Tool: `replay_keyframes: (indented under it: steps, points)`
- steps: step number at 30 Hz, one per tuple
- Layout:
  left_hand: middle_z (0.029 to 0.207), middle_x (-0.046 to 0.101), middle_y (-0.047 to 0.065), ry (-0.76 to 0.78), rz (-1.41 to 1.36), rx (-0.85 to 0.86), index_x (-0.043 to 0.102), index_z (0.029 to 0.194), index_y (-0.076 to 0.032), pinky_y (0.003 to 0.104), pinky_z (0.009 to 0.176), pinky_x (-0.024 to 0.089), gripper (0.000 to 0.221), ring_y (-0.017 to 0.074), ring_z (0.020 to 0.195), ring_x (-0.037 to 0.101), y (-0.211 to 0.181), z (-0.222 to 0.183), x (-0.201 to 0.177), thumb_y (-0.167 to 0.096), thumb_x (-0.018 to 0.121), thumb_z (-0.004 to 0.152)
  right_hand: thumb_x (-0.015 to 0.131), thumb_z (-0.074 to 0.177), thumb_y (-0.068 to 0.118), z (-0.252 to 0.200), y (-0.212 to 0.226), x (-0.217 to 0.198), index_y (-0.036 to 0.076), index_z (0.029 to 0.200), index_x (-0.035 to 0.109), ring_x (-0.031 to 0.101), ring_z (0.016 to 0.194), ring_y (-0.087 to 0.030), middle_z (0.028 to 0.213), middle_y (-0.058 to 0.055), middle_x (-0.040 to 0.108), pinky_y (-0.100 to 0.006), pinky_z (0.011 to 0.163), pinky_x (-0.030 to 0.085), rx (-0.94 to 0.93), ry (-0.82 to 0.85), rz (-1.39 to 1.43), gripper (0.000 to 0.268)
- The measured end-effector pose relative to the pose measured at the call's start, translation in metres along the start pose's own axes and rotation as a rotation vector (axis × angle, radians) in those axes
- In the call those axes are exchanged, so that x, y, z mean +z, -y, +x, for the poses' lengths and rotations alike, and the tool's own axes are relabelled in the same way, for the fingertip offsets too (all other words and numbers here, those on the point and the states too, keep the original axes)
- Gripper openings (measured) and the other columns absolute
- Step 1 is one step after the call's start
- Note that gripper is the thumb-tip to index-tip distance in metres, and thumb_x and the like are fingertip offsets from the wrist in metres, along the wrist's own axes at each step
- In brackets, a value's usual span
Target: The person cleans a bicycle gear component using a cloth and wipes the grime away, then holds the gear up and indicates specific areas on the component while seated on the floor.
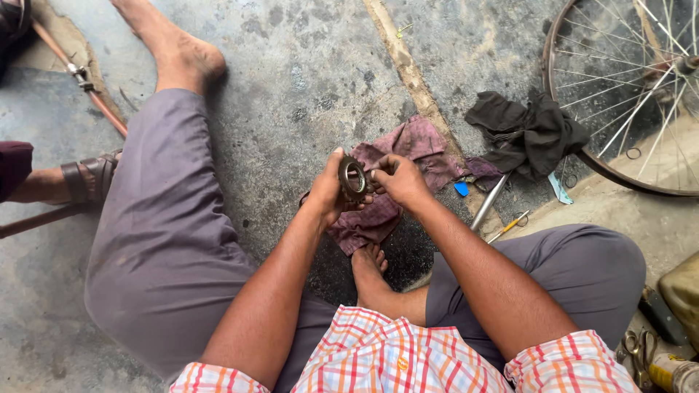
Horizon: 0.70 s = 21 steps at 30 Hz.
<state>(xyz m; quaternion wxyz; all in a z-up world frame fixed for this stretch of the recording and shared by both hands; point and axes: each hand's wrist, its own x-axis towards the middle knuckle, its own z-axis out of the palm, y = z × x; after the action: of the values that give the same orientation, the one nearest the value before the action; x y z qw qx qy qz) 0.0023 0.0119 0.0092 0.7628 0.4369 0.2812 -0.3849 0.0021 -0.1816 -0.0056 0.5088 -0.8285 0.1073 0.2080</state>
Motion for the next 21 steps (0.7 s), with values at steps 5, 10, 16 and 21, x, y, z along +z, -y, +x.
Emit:
replay_keyframes:
  steps: [5, 10, 16, 21]
  points:
    - [0.089, 0.075, 0.014, -0.021, 0.081, 0.085, 0.057, 0.125, -0.004, 0.036, 0.055, 0.061, 0.073, 0.0265, 0.071, 0.075, -0.013, -0.013, 0.014, -0.067, 0.033, 0.097, 0.071, 0.092, 0.010, -0.007, 0.035, -0.009, 0.003, 0.101, 0.072, 0.074, 0.079, -0.014, 0.092, -0.006, 0.075, -0.029, 0.071, 0.062, 0.143, 0.063, 0.205, 0.012]
    - [0.089, 0.066, 0.013, -0.069, 0.256, 0.112, 0.054, 0.128, 0.001, 0.032, 0.054, 0.062, 0.074, 0.0243, 0.070, 0.075, -0.005, -0.004, 0.016, -0.064, 0.035, 0.099, 0.077, 0.089, 0.014, -0.014, 0.043, -0.011, 0.002, 0.099, 0.074, 0.071, 0.082, -0.012, 0.091, -0.007, 0.076, -0.030, 0.075, 0.059, 0.157, 0.025, -0.078, 0.016]
    - [0.089, 0.071, 0.012, 0.004, 0.348, 0.121, 0.062, 0.122, -0.001, 0.031, 0.058, 0.061, 0.072, 0.0184, 0.069, 0.073, -0.007, -0.006, 0.014, -0.063, 0.031, 0.101, 0.078, 0.086, 0.010, 0.000, 0.021, -0.015, 0.003, 0.097, 0.073, 0.073, 0.082, -0.014, 0.090, -0.007, 0.076, -0.030, 0.076, 0.060, 0.202, 0.171, 0.188, 0.014]
    - [0.088, 0.070, 0.011, 0.030, 0.406, 0.106, 0.062, 0.120, 0.000, 0.032, 0.057, 0.059, 0.070, 0.0203, 0.067, 0.072, -0.007, -0.006, 0.015, -0.061, 0.032, 0.102, 0.079, 0.086, 0.009, 0.012, -0.007, -0.015, 0.002, 0.096, 0.071, 0.073, 0.082, -0.016, 0.089, -0.007, 0.074, -0.031, 0.076, 0.062, 0.254, 0.231, 0.359, 0.015]
